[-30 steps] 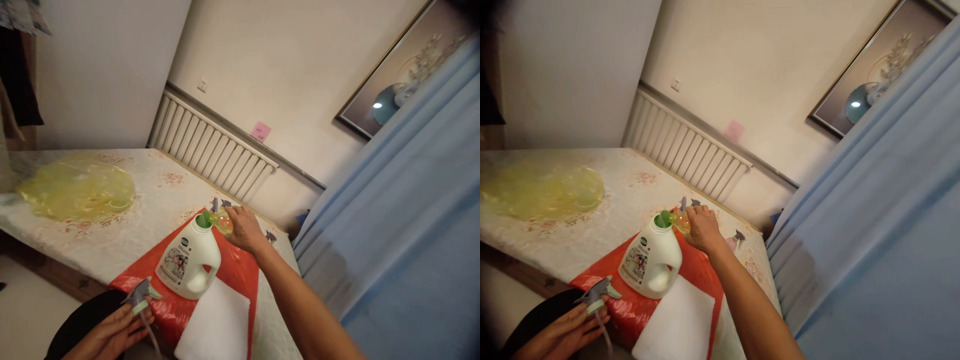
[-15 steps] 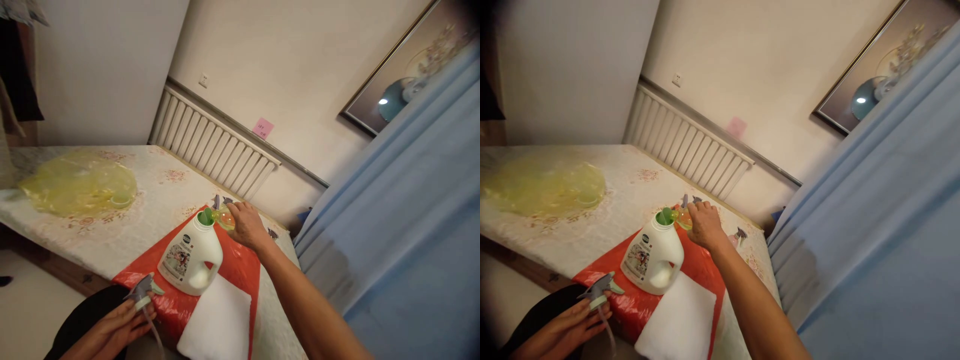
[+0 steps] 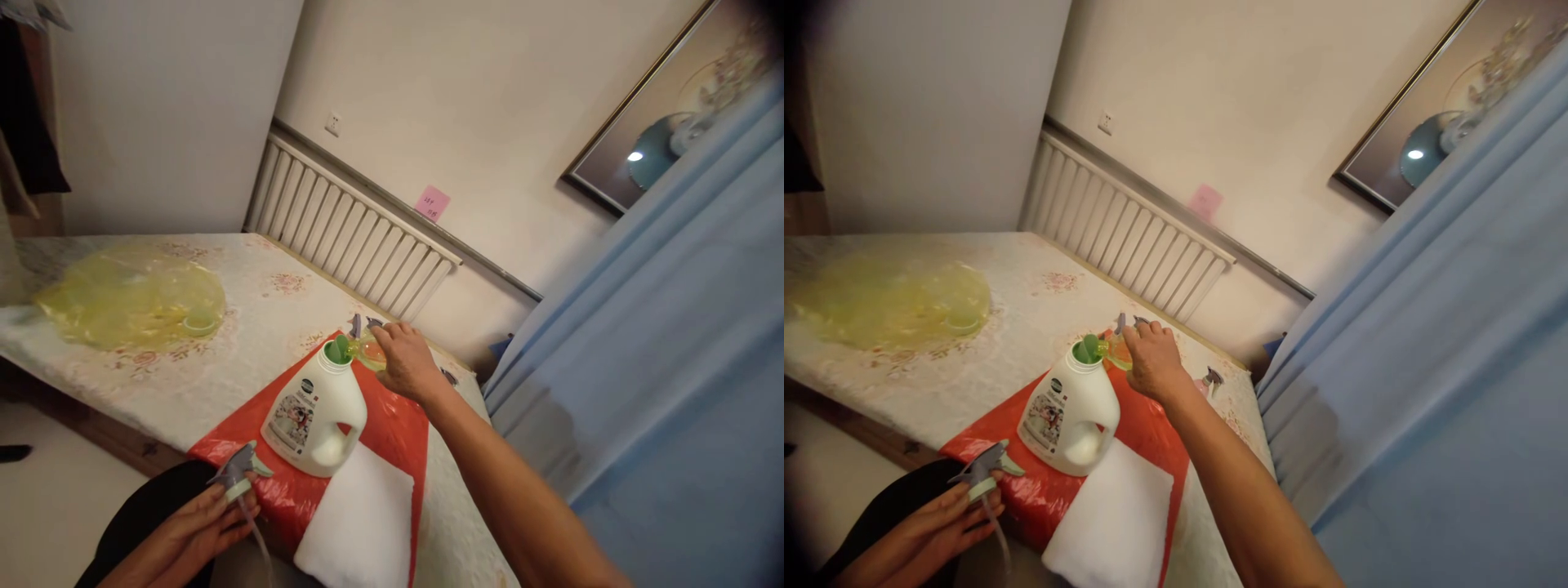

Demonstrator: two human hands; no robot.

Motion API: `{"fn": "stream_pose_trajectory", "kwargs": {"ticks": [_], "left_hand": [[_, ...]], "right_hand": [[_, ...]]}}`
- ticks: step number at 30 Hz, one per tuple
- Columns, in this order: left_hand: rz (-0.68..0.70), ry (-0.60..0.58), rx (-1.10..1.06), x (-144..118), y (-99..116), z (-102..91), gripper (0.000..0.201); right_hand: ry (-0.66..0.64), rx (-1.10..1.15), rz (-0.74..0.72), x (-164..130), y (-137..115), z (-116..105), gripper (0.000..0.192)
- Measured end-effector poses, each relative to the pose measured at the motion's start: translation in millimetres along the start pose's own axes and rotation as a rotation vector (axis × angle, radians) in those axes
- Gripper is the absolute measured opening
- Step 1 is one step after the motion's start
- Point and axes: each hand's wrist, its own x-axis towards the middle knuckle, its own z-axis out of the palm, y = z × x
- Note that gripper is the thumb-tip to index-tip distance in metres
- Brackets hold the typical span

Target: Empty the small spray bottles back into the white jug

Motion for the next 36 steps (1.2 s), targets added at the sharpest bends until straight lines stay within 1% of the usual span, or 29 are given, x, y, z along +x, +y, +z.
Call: {"fn": "stream_pose_trajectory", "kwargs": {"ticks": [9, 14, 19, 24, 32, 36], "left_hand": [[0.002, -0.030, -0.001, 3, -2, -5.2, 0.018], [-0.001, -0.001, -0.005, 3, -2, -4.8, 0.017], [-0.002, 0.000, -0.010, 3, -2, -3.5, 0.017], [0.004, 0.008, -0.011, 2, -2, -3.2, 0.021], [0.011, -0.007, -0.006, 5, -4, -6.7, 0.020], [0.019, -0.009, -0.004, 6, -4, -8.7, 0.022]], "right_hand": [[0.020, -0.041, -0.020, 2, 1, -2, 0.063], [0.019, -0.055, -0.024, 2, 1, -4, 0.065], [0.032, -0.069, -0.040, 3, 1, -7, 0.067], [0.016, -0.080, -0.026, 4, 0, -10, 0.069], [0.056, -0.123, -0.073, 6, 0, -13, 0.065], [0.050, -0.136, -0.095, 9, -2, -15, 0.062]]}}
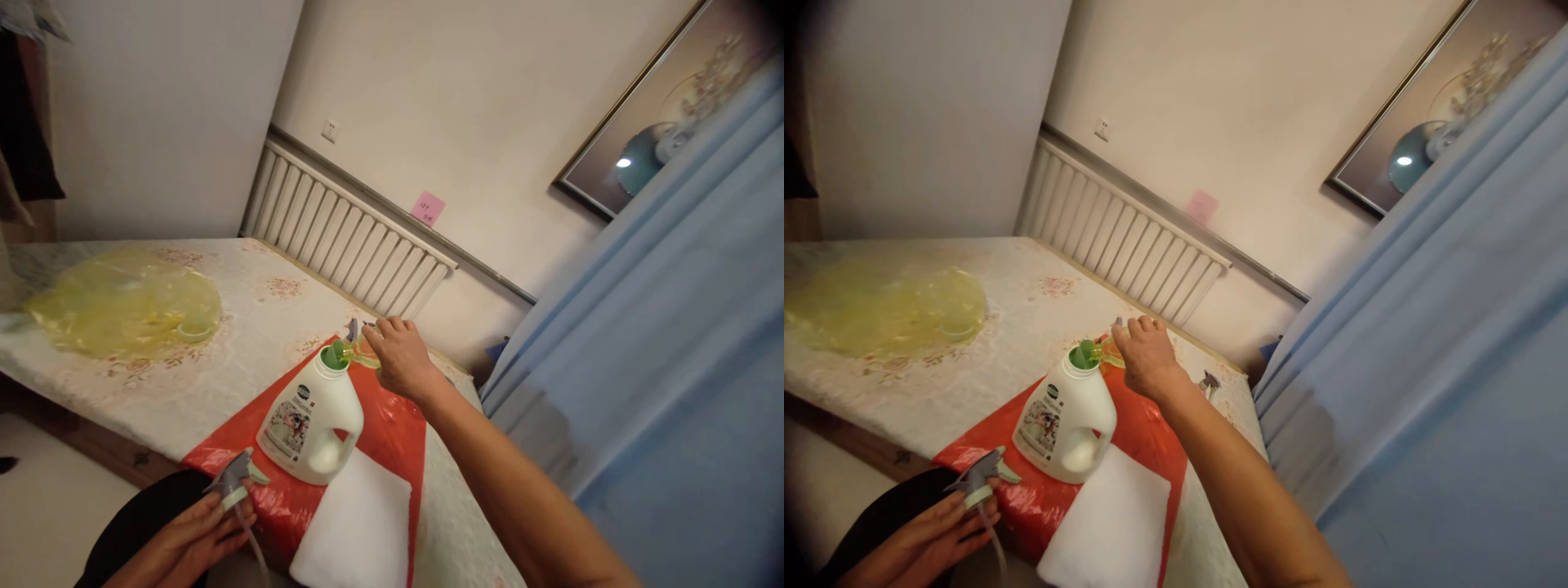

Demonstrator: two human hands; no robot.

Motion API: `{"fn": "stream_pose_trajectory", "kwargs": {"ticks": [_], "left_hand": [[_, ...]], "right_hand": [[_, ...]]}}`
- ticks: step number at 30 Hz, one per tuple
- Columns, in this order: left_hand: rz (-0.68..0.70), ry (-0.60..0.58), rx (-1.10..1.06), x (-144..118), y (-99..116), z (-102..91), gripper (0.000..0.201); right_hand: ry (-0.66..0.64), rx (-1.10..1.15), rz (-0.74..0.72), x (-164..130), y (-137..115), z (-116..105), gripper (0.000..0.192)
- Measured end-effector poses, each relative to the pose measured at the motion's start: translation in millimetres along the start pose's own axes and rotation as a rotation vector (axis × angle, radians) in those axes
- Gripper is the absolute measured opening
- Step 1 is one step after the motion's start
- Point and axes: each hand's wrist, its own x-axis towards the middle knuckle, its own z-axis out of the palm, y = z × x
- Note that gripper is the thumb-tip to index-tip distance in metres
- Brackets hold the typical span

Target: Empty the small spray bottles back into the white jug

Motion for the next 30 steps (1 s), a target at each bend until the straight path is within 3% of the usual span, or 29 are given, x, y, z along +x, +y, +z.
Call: {"fn": "stream_pose_trajectory", "kwargs": {"ticks": [7, 15, 30], "left_hand": [[-0.005, 0.011, 0.000, -2, 1, 5.8, 0.018], [-0.019, -0.040, -0.008, -2, 1, -1.3, 0.020], [-0.018, -0.039, 0.011, -6, 2, 4.9, 0.020]], "right_hand": [[0.012, 0.005, -0.014, 2, -1, 0, 0.062], [0.021, -0.022, -0.025, 4, -1, -6, 0.063], [0.071, -0.091, -0.119, 11, -5, -21, 0.048]]}}
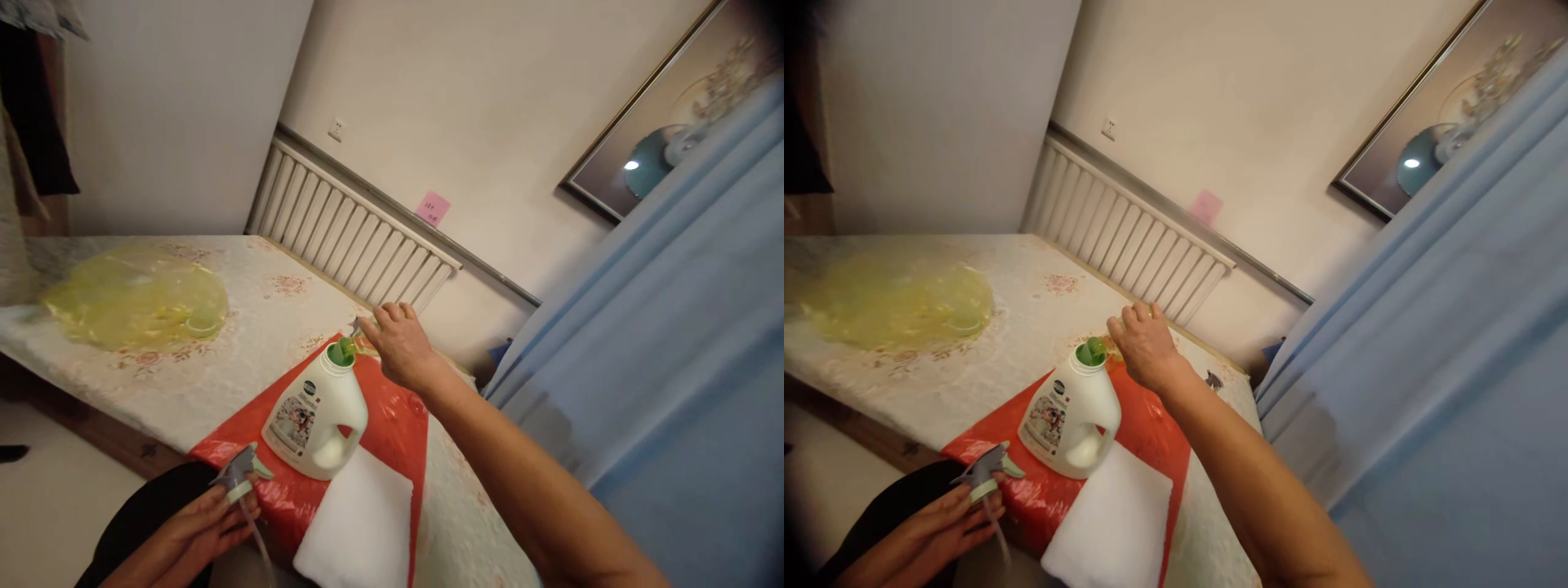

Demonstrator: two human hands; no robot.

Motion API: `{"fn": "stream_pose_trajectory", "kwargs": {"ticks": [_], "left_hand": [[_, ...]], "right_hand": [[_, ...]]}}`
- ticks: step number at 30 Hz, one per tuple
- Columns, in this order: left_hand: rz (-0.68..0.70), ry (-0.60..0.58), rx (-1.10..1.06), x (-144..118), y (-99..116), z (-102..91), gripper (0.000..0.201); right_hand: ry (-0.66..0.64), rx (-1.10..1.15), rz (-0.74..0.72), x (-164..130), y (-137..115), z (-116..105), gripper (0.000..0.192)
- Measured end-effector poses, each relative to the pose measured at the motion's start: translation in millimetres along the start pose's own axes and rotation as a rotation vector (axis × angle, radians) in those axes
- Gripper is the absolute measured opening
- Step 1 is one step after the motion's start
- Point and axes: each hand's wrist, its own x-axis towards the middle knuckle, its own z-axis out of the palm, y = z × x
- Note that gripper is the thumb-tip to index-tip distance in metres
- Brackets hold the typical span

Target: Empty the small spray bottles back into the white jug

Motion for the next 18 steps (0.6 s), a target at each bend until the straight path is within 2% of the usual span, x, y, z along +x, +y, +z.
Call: {"fn": "stream_pose_trajectory", "kwargs": {"ticks": [10, 18], "left_hand": [[0.003, 0.025, -0.002, 0.7, -0.7, 1.3, 0.018], [-0.004, 0.011, -0.010, 1.5, 0.2, -0.7, 0.019]], "right_hand": [[0.006, -0.050, -0.029, 0.7, -0.8, -1.0, 0.053], [0.025, -0.059, -0.052, 2.4, -1.6, 0.2, 0.046]]}}
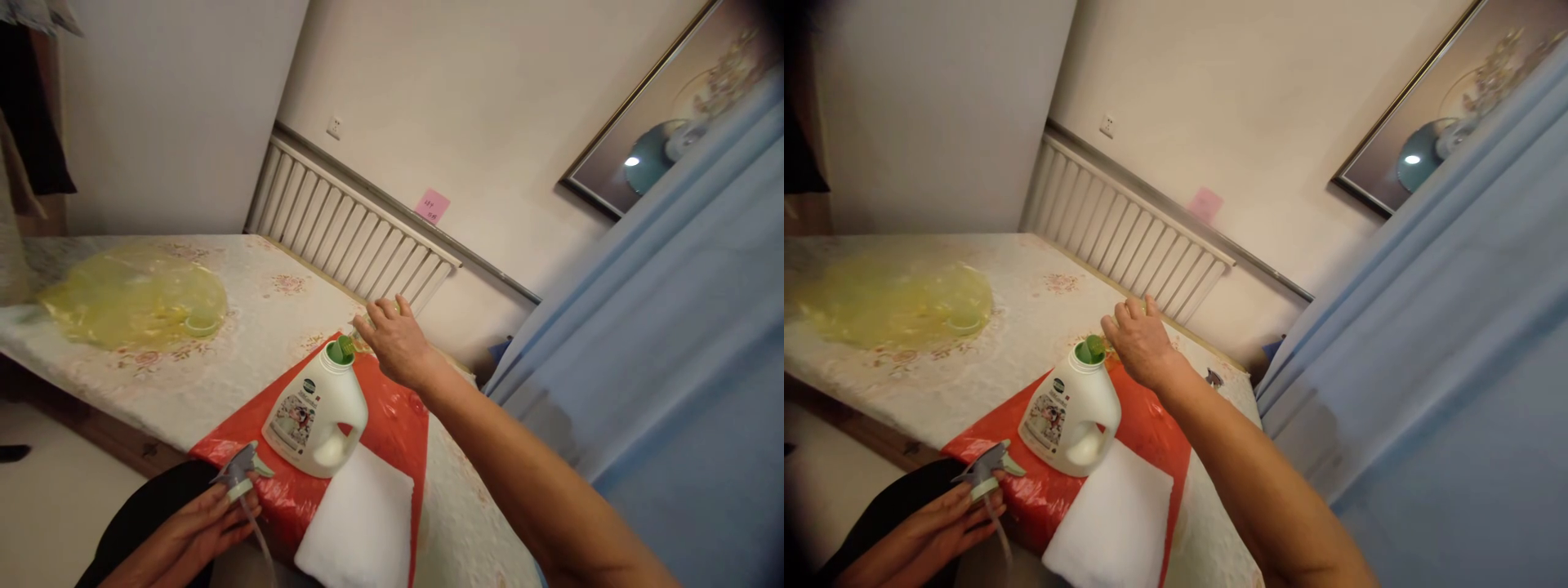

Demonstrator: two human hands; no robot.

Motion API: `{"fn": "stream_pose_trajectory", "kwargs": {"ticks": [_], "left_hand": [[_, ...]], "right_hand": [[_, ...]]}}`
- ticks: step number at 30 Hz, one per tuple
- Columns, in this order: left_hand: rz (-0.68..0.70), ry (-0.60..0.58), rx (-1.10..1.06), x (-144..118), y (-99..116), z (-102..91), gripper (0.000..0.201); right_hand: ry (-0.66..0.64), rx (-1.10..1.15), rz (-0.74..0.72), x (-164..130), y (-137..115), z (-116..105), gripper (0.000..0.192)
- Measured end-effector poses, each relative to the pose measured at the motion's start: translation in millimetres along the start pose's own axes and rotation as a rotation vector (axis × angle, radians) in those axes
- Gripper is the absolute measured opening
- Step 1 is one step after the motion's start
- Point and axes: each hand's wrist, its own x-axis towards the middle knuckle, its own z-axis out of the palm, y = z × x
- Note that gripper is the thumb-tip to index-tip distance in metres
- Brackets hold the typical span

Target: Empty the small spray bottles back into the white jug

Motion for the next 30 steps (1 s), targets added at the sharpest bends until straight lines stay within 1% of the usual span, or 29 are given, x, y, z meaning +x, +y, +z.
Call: {"fn": "stream_pose_trajectory", "kwargs": {"ticks": [4, 8, 13, 21, 24, 26, 30], "left_hand": [[-0.004, 0.006, -0.008, -1, -1, -1.9, 0.020], [-0.008, 0.016, -0.008, -1, -1, -0.9, 0.019], [0.002, -0.006, 0.006, 2, -2, -2.9, 0.022], [0.007, 0.006, 0.024, 2, -2, -1.4, 0.020], [0.005, 0.037, 0.005, 2, -2, -0.3, 0.021], [0.000, 0.052, -0.002, 0, -1, 1.1, 0.023], [0.003, 0.051, 0.020, -3, -1, 6.0, 0.023]], "right_hand": [[0.014, 0.002, -0.006, 1, -1, 1, 0.040], [0.014, 0.002, -0.005, 1, -1, 0, 0.039], [0.020, 0.002, -0.010, 1, -1, -1, 0.036], [0.015, 0.018, 0.007, 0, -3, -1, 0.033], [0.006, 0.028, 0.017, -1, -4, 1, 0.037], [-0.001, 0.043, 0.040, -2, -5, 4, 0.044], [-0.018, 0.110, 0.149, -8, -7, 15, 0.058]]}}
